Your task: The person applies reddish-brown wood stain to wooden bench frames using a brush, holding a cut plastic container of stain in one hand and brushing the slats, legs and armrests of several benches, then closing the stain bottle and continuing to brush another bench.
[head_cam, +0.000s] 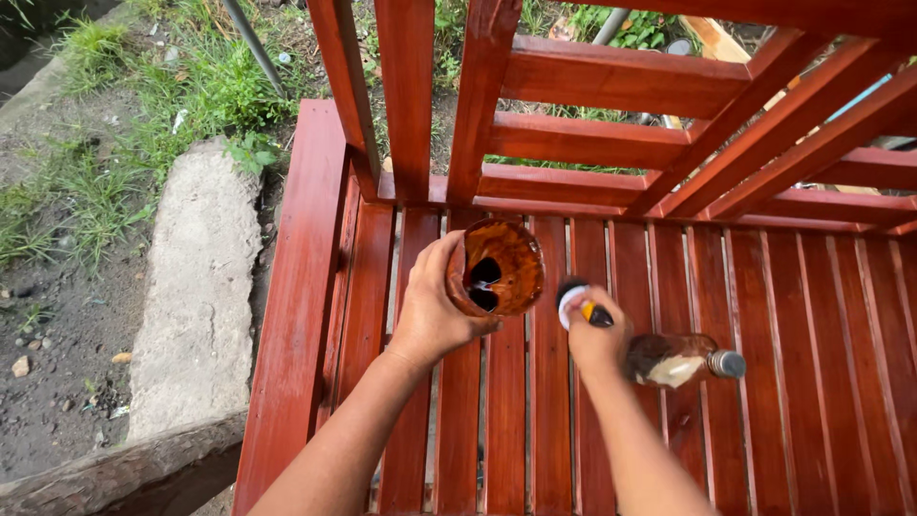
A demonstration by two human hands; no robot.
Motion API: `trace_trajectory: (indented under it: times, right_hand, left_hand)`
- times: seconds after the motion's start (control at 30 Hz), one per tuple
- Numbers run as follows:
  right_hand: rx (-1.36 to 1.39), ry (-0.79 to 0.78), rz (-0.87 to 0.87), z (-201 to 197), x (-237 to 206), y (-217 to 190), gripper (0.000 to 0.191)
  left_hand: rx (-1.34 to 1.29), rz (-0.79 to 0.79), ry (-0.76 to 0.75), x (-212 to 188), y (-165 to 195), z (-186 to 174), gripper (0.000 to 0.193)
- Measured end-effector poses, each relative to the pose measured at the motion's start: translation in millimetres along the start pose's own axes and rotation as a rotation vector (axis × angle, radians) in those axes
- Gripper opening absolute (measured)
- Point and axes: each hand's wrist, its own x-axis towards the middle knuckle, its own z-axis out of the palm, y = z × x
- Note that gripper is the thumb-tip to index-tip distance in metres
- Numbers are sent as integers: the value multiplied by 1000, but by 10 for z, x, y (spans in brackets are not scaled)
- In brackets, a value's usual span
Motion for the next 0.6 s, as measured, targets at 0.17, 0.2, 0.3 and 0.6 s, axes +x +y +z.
trace_trajectory:
  times: [0.17, 0.2, 0.3, 0.6]
  right_hand:
    - [-127, -226, -517, -37, 599, -113, 27]
    - [-159, -226, -543, 18, 678, -113, 29]
    - [-214, -249, -596, 164, 920, -66, 31]
    - [-147, -414, -467, 322, 983, -52, 23]
  left_hand:
    - [17, 44, 77, 66, -121, -83, 115]
    - [31, 39, 83, 52, -149, -93, 115]
    - [20, 5, 108, 16, -228, -78, 113]
    - [12, -30, 71, 9, -224, 40, 119]
